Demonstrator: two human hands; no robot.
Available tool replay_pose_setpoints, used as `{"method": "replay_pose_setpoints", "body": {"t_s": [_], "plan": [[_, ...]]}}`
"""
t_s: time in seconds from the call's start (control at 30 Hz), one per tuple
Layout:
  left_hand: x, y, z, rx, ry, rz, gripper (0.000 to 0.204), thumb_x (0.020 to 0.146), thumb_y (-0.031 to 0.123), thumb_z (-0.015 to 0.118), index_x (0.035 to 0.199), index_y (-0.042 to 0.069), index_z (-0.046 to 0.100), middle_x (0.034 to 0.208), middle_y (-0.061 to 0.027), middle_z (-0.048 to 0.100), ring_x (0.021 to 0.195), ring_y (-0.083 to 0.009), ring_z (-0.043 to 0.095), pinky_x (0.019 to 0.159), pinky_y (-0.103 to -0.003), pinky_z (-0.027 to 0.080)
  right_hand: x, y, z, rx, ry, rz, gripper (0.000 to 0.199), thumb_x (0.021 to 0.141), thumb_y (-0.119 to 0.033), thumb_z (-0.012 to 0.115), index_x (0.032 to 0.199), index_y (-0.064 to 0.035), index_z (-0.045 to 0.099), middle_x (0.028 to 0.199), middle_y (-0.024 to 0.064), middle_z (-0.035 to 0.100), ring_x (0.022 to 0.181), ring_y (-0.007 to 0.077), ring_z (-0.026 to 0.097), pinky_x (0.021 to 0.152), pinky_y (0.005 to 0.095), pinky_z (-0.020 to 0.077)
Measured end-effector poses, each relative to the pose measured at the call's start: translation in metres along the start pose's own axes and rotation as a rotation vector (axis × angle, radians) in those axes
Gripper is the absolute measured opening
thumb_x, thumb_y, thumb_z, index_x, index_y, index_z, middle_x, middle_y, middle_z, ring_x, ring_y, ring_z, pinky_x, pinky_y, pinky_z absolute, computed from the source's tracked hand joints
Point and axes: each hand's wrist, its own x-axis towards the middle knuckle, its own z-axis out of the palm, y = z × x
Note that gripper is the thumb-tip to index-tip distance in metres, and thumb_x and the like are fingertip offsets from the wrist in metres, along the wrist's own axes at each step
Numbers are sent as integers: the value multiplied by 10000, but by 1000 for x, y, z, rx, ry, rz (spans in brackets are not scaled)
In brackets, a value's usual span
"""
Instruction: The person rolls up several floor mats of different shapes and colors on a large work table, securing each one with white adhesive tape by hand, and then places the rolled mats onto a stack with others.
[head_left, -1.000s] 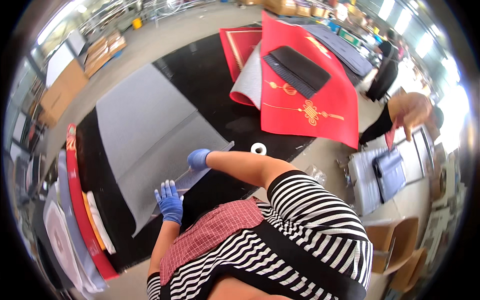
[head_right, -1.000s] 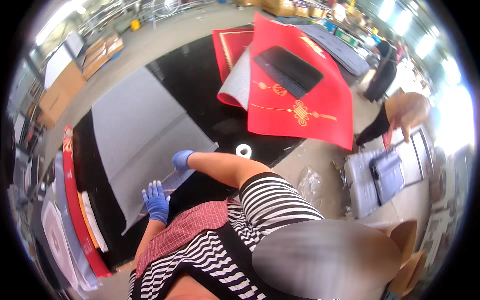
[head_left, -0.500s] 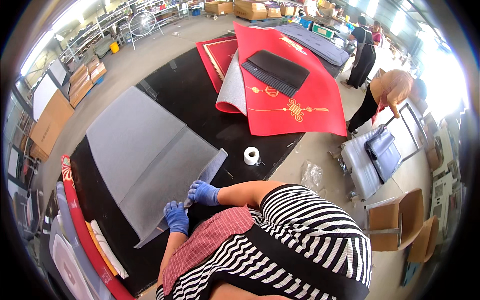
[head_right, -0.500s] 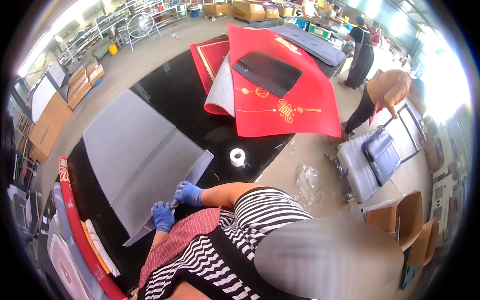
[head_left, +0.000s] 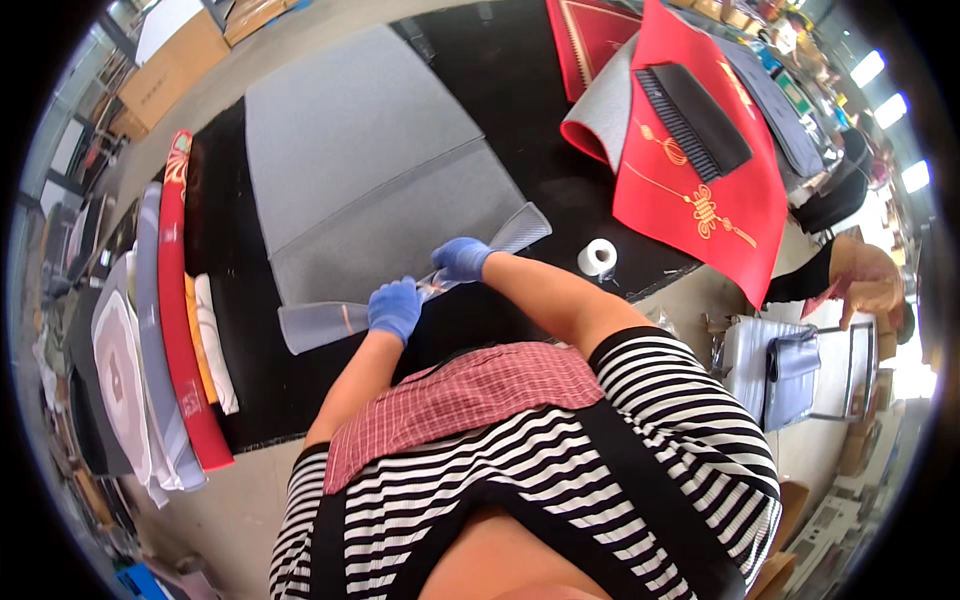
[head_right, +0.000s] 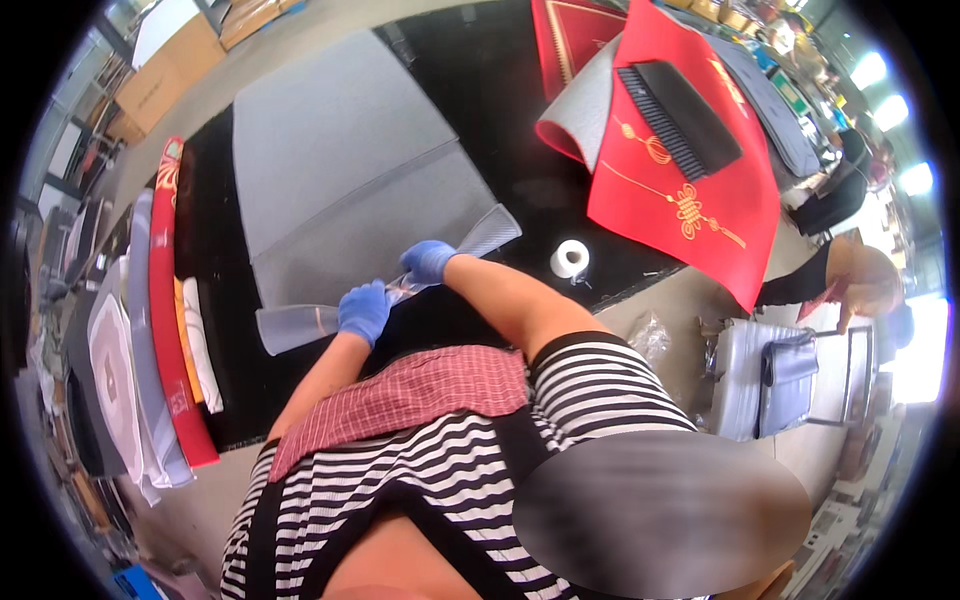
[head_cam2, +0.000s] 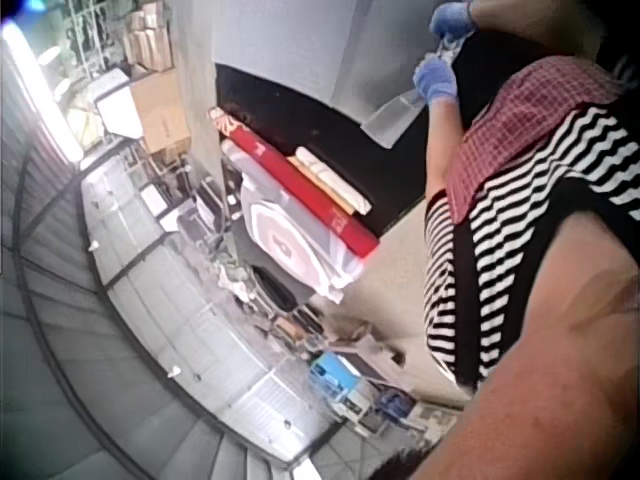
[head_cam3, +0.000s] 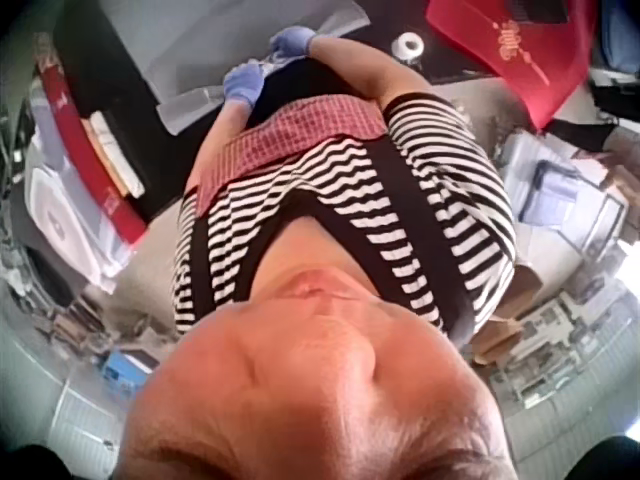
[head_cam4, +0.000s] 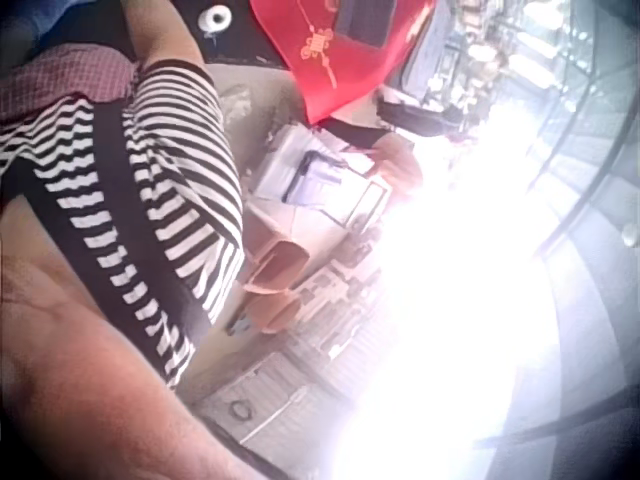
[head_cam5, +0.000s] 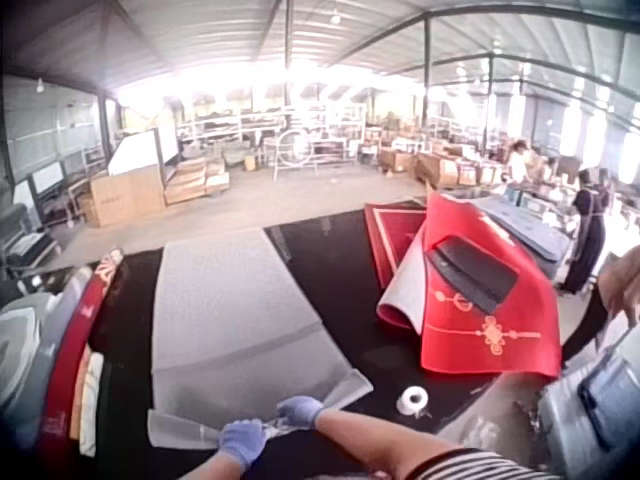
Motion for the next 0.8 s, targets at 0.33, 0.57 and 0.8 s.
{"method": "replay_pose_setpoints", "body": {"t_s": [0.33,0.57,0.8], "plan": [[10,-3,-11,-37,-133,-66,544,978,591,468,1021,92,680,978,-187,730,957,-357,708,842,-481,542,-92,35,-15,-452,511,43,460,926,-533,582,1040,-102,696,1039,119,699,1096,302,624,1022,448,417],[15,-2,-25,-92,-209,-139,547,982,586,469,1022,83,680,981,-180,731,968,-366,701,848,-494,536,-73,53,-40,-334,124,201,574,946,-621,495,1019,-89,698,1065,143,698,1083,308,646,925,448,482],[15,-4,-24,-129,-227,-152,572,969,612,475,1049,87,688,1016,-181,731,987,-359,702,864,-487,537,-74,64,-47,-294,56,335,677,926,-704,449,1000,-76,692,964,137,712,934,342,699,816,457,540]]}}
